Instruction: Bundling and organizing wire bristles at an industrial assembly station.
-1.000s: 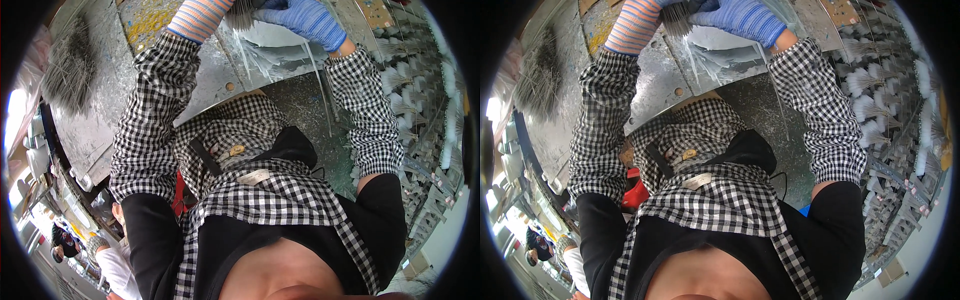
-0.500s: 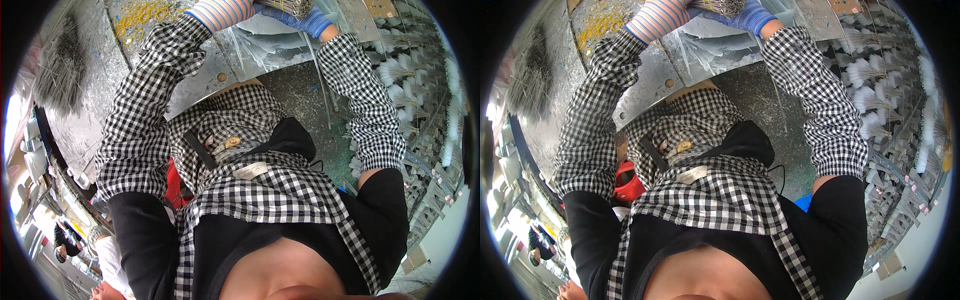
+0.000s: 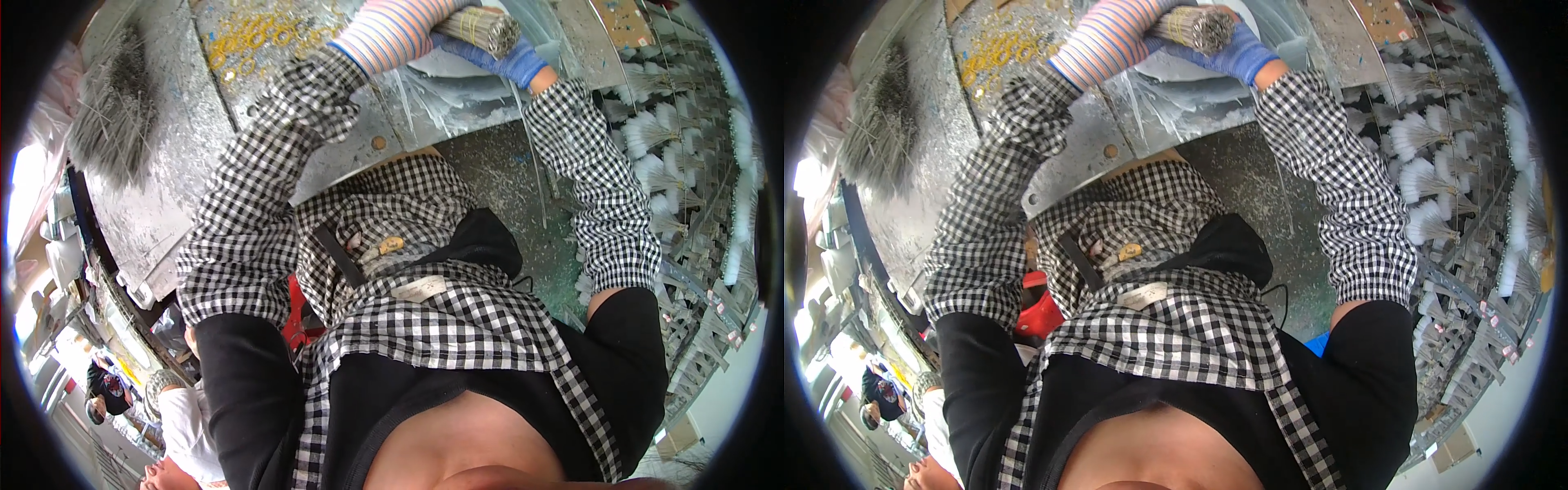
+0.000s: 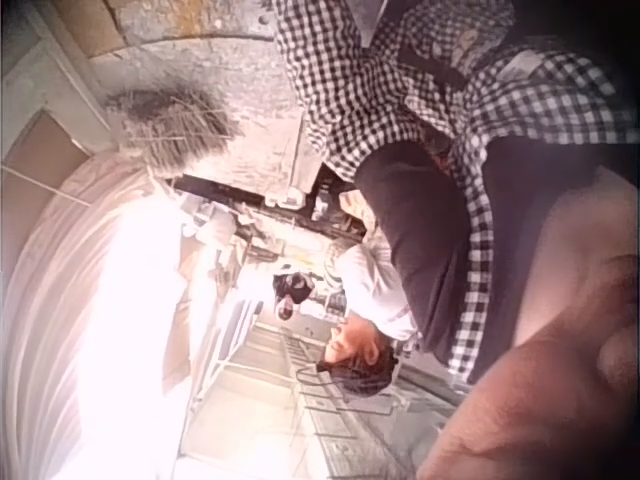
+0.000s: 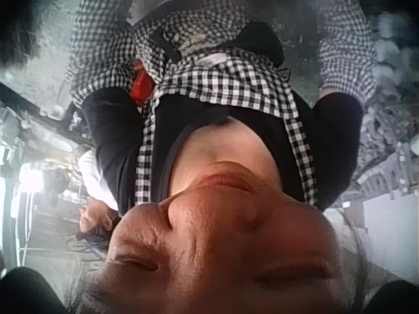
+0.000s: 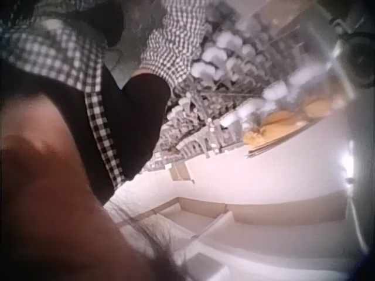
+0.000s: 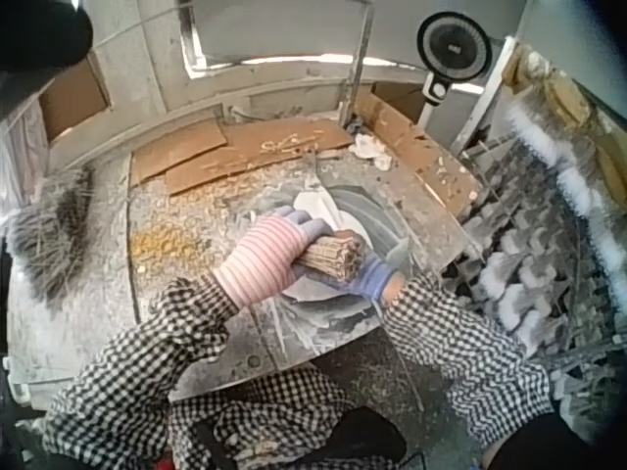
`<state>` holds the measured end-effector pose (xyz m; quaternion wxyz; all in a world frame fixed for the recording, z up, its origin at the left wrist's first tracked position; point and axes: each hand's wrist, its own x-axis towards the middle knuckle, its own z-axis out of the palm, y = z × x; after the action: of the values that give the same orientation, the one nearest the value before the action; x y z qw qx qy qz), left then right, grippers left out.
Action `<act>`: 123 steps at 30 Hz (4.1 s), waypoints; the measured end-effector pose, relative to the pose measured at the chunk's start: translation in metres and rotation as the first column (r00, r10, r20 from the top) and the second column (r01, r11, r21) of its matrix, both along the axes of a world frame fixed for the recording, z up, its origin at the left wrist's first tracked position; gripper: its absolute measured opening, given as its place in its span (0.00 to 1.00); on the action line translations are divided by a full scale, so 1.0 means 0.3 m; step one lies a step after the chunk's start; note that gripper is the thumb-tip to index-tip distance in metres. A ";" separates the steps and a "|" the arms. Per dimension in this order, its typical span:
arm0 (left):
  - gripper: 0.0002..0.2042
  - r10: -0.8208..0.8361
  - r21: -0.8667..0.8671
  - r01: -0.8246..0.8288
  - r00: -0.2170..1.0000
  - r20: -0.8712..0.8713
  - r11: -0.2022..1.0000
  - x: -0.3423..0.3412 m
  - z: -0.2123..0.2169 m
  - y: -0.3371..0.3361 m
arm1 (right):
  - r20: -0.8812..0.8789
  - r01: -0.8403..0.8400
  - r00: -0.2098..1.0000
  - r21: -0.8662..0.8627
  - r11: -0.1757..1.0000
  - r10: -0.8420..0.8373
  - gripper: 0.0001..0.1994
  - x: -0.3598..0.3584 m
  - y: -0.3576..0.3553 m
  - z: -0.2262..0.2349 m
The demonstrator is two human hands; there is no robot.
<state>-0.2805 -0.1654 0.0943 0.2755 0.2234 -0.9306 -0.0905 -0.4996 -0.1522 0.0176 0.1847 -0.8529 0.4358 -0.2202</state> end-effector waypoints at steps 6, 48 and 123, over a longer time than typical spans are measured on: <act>0.18 0.384 0.616 0.011 0.772 -0.506 0.788 0.085 0.060 0.165 | 0.019 0.298 0.954 -0.011 0.954 -0.298 0.15 0.080 0.181 0.357; 0.26 0.336 0.747 0.254 0.772 -0.539 0.614 0.528 0.252 0.326 | -0.339 -0.591 0.805 -0.387 0.708 0.487 0.18 0.714 0.009 0.891; 0.21 0.146 0.333 0.062 0.814 -0.563 0.941 0.325 0.547 -0.136 | 0.104 0.120 0.992 -0.603 0.789 -0.072 0.23 0.248 -0.816 1.356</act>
<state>-0.1831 -0.2061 0.2584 0.5055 0.2496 -0.7675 -0.3052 -0.4253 -0.3969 0.4245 -0.0940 -0.8348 0.3776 -0.3895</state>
